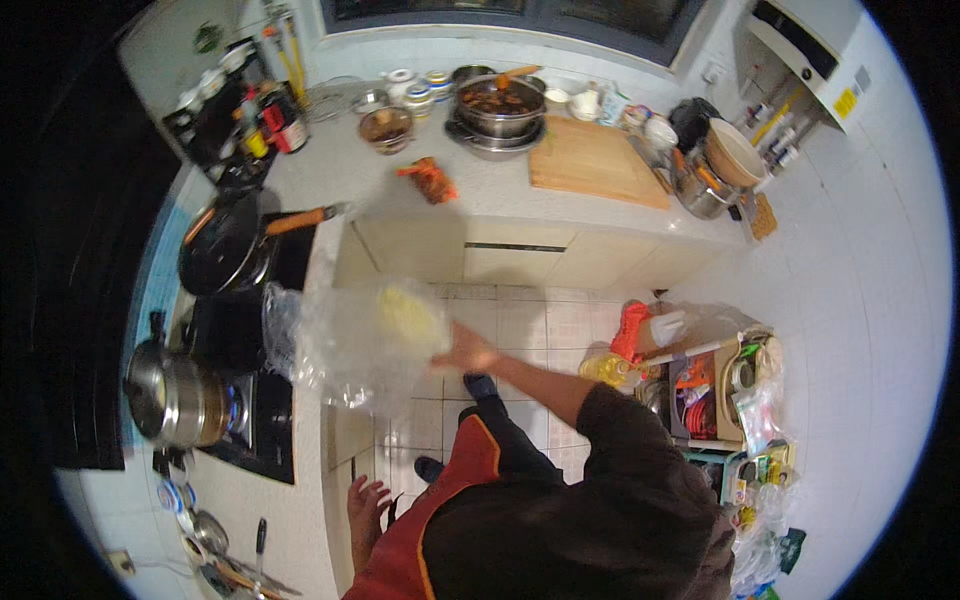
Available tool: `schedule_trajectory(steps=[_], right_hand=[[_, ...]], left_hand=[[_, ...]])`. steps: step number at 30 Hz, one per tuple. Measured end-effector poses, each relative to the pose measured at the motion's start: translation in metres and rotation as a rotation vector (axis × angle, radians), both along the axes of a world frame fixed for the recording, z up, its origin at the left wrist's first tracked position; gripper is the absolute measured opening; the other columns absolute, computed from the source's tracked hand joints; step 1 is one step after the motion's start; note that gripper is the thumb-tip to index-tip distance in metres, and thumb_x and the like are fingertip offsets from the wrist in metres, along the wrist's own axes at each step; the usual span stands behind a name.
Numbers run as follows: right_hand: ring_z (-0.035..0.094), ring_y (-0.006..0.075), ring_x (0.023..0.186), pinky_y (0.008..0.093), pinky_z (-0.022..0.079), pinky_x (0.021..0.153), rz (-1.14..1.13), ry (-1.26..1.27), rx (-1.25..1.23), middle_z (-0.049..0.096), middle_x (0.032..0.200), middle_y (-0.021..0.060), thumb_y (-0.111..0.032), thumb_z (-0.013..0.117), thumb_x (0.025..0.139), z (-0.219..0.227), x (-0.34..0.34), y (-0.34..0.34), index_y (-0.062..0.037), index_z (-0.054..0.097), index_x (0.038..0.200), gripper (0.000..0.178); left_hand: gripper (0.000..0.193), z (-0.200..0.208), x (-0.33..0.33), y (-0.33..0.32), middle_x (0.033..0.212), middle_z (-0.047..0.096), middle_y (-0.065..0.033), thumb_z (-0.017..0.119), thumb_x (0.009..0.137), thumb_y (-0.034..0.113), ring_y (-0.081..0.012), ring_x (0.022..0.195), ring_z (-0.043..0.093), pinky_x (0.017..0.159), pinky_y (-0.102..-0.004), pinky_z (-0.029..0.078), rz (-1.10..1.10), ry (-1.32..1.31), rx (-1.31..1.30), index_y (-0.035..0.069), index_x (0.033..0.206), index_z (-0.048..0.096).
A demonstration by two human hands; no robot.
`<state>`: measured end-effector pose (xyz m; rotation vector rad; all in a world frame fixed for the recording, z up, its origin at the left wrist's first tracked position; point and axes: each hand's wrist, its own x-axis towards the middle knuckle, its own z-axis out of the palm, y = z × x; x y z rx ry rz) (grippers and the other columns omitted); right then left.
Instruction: The person fills a pot with water at the sink, places it on the stove, and turns on the burner. They retrieve a round dough-like item from the refrigerator and place it into a steamer on the stove. They then pour a yellow powder from a jar into a bowl and add water from the tap.
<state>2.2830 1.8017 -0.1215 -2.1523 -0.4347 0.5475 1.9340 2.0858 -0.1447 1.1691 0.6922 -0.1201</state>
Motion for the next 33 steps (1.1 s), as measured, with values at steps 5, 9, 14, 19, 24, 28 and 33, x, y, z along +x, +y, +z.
schedule_trajectory(steps=[5, 9, 14, 19, 24, 28, 33], right_hand=[[0.059, 0.0426, 0.112, 0.0481, 0.049, 0.094, -0.318, -0.243, -0.223, 0.058, 0.124, 0.0253, -0.045, 0.081, 0.068, 0.005, 0.204, -0.084, -0.0009, 0.043, 0.133, 0.087], [0.061, 0.0422, 0.109, 0.0479, 0.052, 0.089, -0.438, -0.246, -0.302, 0.056, 0.126, 0.0250, -0.046, 0.080, 0.067, -0.009, 0.313, -0.124, -0.0007, 0.044, 0.130, 0.086], [0.062, 0.0409, 0.107, 0.0473, 0.054, 0.087, -0.399, -0.171, -0.451, 0.054, 0.128, 0.0228, -0.044, 0.078, 0.068, -0.022, 0.370, -0.118, -0.0016, 0.043, 0.132, 0.084], [0.057, 0.0401, 0.114, 0.0456, 0.052, 0.092, -0.470, -0.269, -0.404, 0.050, 0.131, 0.0233, -0.038, 0.076, 0.073, -0.028, 0.392, -0.105, -0.0036, 0.041, 0.137, 0.081], [0.046, 0.0422, 0.126, 0.0472, 0.045, 0.101, -0.553, -0.342, -0.385, 0.040, 0.142, 0.0242, -0.029, 0.073, 0.078, -0.029, 0.380, -0.095, -0.0065, 0.034, 0.147, 0.082], [0.037, 0.0447, 0.132, 0.0491, 0.037, 0.108, -0.580, -0.513, -0.330, 0.033, 0.148, 0.0271, -0.025, 0.074, 0.079, -0.040, 0.321, -0.092, -0.0060, 0.029, 0.149, 0.086], [0.036, 0.0434, 0.136, 0.0504, 0.033, 0.112, -0.220, -0.164, -0.396, 0.039, 0.145, 0.0290, -0.036, 0.072, 0.081, -0.116, 0.153, -0.085, -0.0016, 0.038, 0.146, 0.081]], left_hand=[[0.045, -0.086, 0.013, 0.008, 0.110, 0.064, -0.0156, 0.067, 0.094, 0.019, -0.0278, 0.091, 0.067, 0.075, -0.0405, 0.059, -0.030, 0.295, -0.035, 0.007, 0.132, 0.046], [0.046, -0.135, 0.017, -0.016, 0.102, 0.069, -0.0159, 0.067, 0.091, 0.012, -0.0267, 0.085, 0.069, 0.075, -0.0401, 0.058, -0.045, 0.541, 0.202, 0.002, 0.131, 0.047], [0.040, -0.146, -0.004, -0.047, 0.100, 0.070, -0.0174, 0.056, 0.096, 0.028, -0.0281, 0.086, 0.068, 0.080, -0.0398, 0.057, 0.096, 0.495, -0.048, 0.001, 0.126, 0.053], [0.036, -0.155, 0.038, -0.071, 0.096, 0.069, -0.0128, 0.052, 0.097, 0.028, -0.0259, 0.081, 0.067, 0.073, -0.0388, 0.056, 0.109, 0.671, -0.045, 0.003, 0.122, 0.056], [0.033, -0.146, 0.087, -0.082, 0.094, 0.069, -0.0108, 0.051, 0.098, 0.027, -0.0238, 0.080, 0.066, 0.071, -0.0368, 0.056, -0.016, 0.629, 0.026, 0.004, 0.120, 0.057], [0.031, -0.142, 0.084, -0.074, 0.093, 0.068, -0.0092, 0.050, 0.098, 0.027, -0.0221, 0.080, 0.066, 0.070, -0.0353, 0.055, -0.064, 0.558, 0.063, 0.005, 0.119, 0.058], [0.029, -0.147, 0.018, -0.055, 0.092, 0.068, -0.0072, 0.049, 0.099, 0.026, -0.0200, 0.079, 0.065, 0.069, -0.0333, 0.055, -0.067, 0.501, 0.093, 0.005, 0.117, 0.059]])
